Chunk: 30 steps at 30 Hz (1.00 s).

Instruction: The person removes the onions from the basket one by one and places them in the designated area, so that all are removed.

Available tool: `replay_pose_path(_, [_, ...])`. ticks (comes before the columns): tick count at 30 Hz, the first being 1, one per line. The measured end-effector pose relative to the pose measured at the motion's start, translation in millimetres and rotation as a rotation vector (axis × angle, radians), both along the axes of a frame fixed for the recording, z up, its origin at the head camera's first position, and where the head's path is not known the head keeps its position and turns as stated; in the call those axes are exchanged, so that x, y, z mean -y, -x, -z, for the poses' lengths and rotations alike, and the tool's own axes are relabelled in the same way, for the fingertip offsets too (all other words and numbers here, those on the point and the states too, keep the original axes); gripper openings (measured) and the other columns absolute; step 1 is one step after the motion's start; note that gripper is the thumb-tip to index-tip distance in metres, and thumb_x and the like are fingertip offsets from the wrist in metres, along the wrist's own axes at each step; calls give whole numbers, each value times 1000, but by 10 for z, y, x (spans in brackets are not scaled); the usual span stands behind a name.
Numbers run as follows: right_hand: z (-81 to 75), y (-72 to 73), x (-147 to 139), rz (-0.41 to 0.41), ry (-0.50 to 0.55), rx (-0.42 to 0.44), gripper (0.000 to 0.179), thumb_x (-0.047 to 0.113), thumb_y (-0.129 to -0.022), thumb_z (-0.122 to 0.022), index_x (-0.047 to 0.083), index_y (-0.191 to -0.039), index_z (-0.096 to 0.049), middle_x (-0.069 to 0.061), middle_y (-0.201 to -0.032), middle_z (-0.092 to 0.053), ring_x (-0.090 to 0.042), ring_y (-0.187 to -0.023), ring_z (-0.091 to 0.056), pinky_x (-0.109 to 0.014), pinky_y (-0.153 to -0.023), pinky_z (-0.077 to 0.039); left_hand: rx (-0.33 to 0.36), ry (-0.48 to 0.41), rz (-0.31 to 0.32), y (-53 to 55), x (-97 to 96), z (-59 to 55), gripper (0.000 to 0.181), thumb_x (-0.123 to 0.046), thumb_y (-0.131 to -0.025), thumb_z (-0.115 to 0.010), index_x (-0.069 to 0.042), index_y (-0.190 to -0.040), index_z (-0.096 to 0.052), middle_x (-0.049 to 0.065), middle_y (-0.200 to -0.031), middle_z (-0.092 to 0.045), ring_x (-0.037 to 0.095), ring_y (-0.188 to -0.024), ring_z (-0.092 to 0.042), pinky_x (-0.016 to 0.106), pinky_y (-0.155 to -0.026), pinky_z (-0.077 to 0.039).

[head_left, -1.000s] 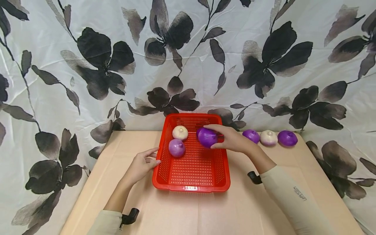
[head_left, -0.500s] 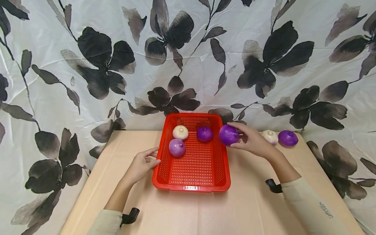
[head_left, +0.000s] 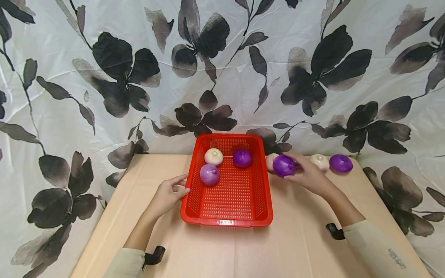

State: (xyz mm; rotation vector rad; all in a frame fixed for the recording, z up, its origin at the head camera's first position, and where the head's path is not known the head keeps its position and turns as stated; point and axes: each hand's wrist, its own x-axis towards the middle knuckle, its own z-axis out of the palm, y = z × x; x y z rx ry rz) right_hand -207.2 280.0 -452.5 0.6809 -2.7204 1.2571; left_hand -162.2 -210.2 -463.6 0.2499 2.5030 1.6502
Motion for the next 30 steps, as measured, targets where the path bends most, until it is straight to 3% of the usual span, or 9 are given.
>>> replay_pose_path(3, [115,-9,-37,9,-12,-37,77,6,-82,-87,-1,-149,-49,-25,-146,-51,-42,-129,-53,2,-97,-36,3,5,0,0,-2,-21,57,1,-93,-72,6,-147,-52,27,-117,-67,30,-91,-72,23,-70,-61])
replay_pose_path(6, [210,-14,-72,27,-28,-36,78,7,-81,-88,-4,-148,-49,-26,-147,-51,-43,-127,-55,0,-97,-38,3,10,-1,5,-5,-32,57,0,-93,-72,6,-147,-52,26,-117,-67,30,-91,-72,24,-71,-62])
replay_pose_path(12, [360,-28,-112,69,-75,40,82,17,-83,-88,-2,-151,-45,-26,-149,-52,-40,-117,-63,-30,-92,-58,5,5,2,12,-7,-16,58,2,-93,-72,6,-147,-51,26,-117,-67,28,-89,-73,25,-71,-62])
replay_pose_path(16, [436,-44,-113,66,-115,42,81,22,-84,-88,-4,-149,-48,-29,-144,-54,-40,-113,-65,-47,-90,-60,7,12,2,5,-9,-4,58,3,-93,-72,7,-147,-51,27,-116,-67,25,-85,-73,26,-69,-63])
replay_pose_path(21, [513,-71,-90,65,-164,25,82,24,-81,-89,-2,-149,-50,-32,-138,-54,-41,-116,-61,-54,-92,-57,-2,17,9,7,-14,12,58,3,-93,-71,7,-147,-51,27,-116,-67,24,-86,-73,26,-68,-62])
replay_pose_path(30, [651,-98,-28,48,-105,71,73,21,-84,-87,-3,-143,-51,-27,-134,-63,-41,-117,-64,-59,-99,-54,14,-13,7,6,1,10,58,3,-94,-71,7,-147,-50,29,-119,-66,29,-90,-74,25,-70,-63])
